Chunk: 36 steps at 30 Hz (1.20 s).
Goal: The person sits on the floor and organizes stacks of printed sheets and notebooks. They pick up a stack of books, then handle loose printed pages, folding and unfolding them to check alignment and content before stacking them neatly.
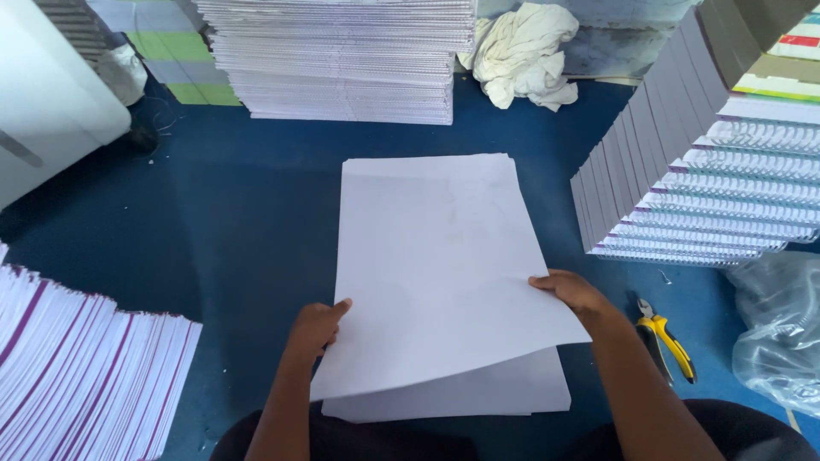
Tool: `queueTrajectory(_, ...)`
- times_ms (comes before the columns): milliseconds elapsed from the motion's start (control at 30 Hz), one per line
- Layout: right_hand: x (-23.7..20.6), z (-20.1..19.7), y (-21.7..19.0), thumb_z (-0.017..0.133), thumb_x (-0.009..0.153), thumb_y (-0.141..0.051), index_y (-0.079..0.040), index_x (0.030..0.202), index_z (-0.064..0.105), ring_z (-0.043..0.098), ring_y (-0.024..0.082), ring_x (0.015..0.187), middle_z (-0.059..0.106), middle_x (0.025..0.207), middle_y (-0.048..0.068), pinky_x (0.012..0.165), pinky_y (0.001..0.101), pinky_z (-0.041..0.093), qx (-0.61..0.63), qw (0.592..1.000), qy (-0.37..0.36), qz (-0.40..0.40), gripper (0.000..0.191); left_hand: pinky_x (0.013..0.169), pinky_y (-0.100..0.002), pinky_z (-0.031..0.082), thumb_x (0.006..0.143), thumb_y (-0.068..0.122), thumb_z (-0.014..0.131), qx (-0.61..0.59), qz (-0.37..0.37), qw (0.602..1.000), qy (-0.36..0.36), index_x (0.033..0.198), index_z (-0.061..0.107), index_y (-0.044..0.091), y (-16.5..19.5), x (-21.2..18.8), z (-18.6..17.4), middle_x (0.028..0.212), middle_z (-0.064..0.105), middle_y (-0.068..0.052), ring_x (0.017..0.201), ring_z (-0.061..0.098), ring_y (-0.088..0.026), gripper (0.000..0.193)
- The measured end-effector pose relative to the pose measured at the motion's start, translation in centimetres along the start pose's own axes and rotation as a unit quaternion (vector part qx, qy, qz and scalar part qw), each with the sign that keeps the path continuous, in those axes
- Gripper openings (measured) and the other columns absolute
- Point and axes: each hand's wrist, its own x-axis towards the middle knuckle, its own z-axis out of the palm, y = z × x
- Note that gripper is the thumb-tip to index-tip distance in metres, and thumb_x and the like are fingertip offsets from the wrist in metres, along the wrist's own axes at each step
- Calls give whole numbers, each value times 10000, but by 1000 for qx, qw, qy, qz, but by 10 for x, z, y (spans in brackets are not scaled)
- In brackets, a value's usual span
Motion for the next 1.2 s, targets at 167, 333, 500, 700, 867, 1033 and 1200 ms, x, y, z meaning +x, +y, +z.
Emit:
queueTrajectory(167,23,-8,16,657,916,-387,36,1239,668,735,256,830,748,1018,243,743,321,567,-30,999,-2,-16,533,745,-495,512,884,526,746,-94,-12,996,3,1246,666,-38,-3,-3,-6,1002,637,-153,833,591,-258,675)
queueTrajectory(333,42,-13,22,653,935,-437,71,1181,683,718,295,782,739,975,263,677,320,556,-97,995,1,-17,565,873,-509,560,912,432,705,-87,-34,996,-4,1300,652,-57,4,-12,-11,1121,696,-222,957,674,-316,626)
queueTrajectory(500,43,-11,19,707,881,-253,58,1238,629,736,298,890,705,1099,269,703,354,609,26,999,-22,24,480,825,-416,591,917,233,630,-147,6,989,-10,1267,671,-18,13,-25,-5,1033,759,-218,858,742,-290,432)
queueTrajectory(700,47,2,16,745,885,-230,83,1318,561,657,237,857,657,1090,204,758,395,557,-75,997,8,-20,566,787,-413,570,934,215,600,-85,18,992,-92,1323,619,-3,11,-19,8,1111,730,-177,933,686,-259,447)
queueTrajectory(867,49,7,10,786,910,-330,234,1234,587,494,174,635,507,724,93,615,371,475,-44,990,72,-116,680,740,-392,538,901,231,659,-92,35,994,-45,1405,490,23,13,-10,14,1156,645,-152,952,681,-268,571)
queueTrajectory(1033,50,1,2,678,914,-350,27,895,680,397,153,548,450,600,34,518,375,351,-26,984,86,-151,377,691,-393,501,879,287,673,-144,46,988,-23,1330,558,21,23,2,13,1052,673,-170,885,627,-267,536)
queueTrajectory(1200,63,-2,1,741,869,-272,105,951,713,463,170,576,511,629,66,542,355,400,-72,980,85,-167,387,751,-395,540,838,245,704,-195,78,978,-18,1188,645,-52,49,11,10,1022,698,-183,908,667,-264,462)
